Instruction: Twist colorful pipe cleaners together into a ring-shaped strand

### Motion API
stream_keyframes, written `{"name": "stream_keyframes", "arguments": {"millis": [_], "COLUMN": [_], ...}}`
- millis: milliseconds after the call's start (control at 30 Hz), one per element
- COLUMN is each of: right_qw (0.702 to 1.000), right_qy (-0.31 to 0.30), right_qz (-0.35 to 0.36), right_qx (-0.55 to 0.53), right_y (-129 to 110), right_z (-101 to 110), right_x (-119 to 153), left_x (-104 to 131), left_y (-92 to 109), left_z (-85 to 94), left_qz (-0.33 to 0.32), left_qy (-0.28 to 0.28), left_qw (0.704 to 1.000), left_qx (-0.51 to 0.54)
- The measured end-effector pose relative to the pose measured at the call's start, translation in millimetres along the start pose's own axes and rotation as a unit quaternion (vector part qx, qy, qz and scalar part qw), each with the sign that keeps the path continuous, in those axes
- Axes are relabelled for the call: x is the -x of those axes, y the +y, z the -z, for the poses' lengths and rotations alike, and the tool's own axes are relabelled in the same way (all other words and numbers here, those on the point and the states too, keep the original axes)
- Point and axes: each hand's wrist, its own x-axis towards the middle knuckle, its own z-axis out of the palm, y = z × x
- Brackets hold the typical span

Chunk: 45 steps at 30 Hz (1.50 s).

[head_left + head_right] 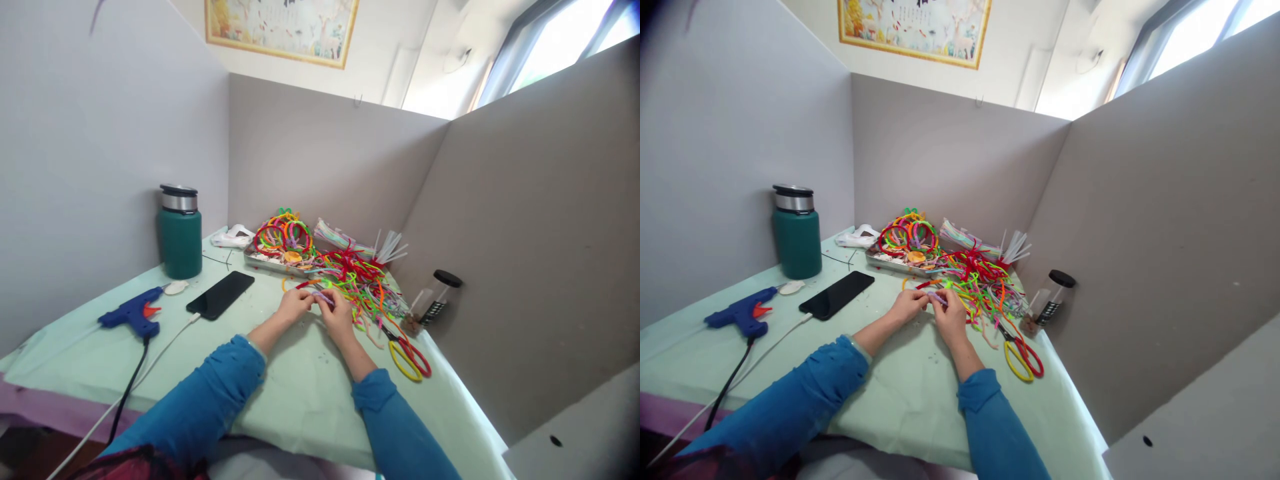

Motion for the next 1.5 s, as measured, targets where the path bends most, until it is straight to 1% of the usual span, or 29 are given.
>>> {"name": "stream_keyframes", "arguments": {"millis": [100,233,433,533,633,700,800,867,1033,1133,1200,1300,1500], "right_qw": [0.999,0.993,0.978,0.972,0.964,0.955,0.935,0.915,0.855,0.833,0.828,0.827,0.827], "right_qy": [0.007,0.029,0.046,0.017,-0.027,-0.041,-0.060,-0.079,-0.109,-0.110,-0.112,-0.117,-0.122], "right_qz": [-0.026,-0.078,-0.123,-0.139,-0.162,-0.180,-0.218,-0.249,-0.300,-0.317,-0.321,-0.318,-0.315], "right_qx": [-0.033,-0.081,-0.161,-0.188,-0.211,-0.231,-0.273,-0.309,-0.410,-0.439,-0.446,-0.448,-0.450], "right_y": [1,4,13,15,12,9,6,6,5,3,3,3,2], "right_z": [0,0,-4,-6,-6,-5,-4,-2,2,3,4,4,3], "right_x": [-1,-3,-7,-7,-7,-6,-6,-6,-8,-8,-8,-8,-7], "left_x": [-3,-4,-3,-2,0,1,1,1,1,1,1,0,1], "left_y": [-4,-5,0,2,4,4,4,3,2,1,0,-1,2], "left_z": [-0.5,-0.9,0.6,1.3,1.7,1.9,2.1,1.9,0.3,-1.1,-1.8,-2.4,-2.0], "left_qz": [0.028,0.050,0.104,0.118,0.119,0.119,0.127,0.134,0.123,0.118,0.118,0.122,0.145], "left_qy": [-0.003,-0.019,-0.044,-0.059,-0.077,-0.081,-0.085,-0.088,-0.076,-0.078,-0.079,-0.065,-0.016], "left_qw": [0.999,0.992,0.969,0.962,0.960,0.961,0.961,0.960,0.952,0.945,0.944,0.946,0.951], "left_qx": [0.042,0.110,0.218,0.240,0.240,0.237,0.231,0.230,0.271,0.294,0.299,0.294,0.273]}}
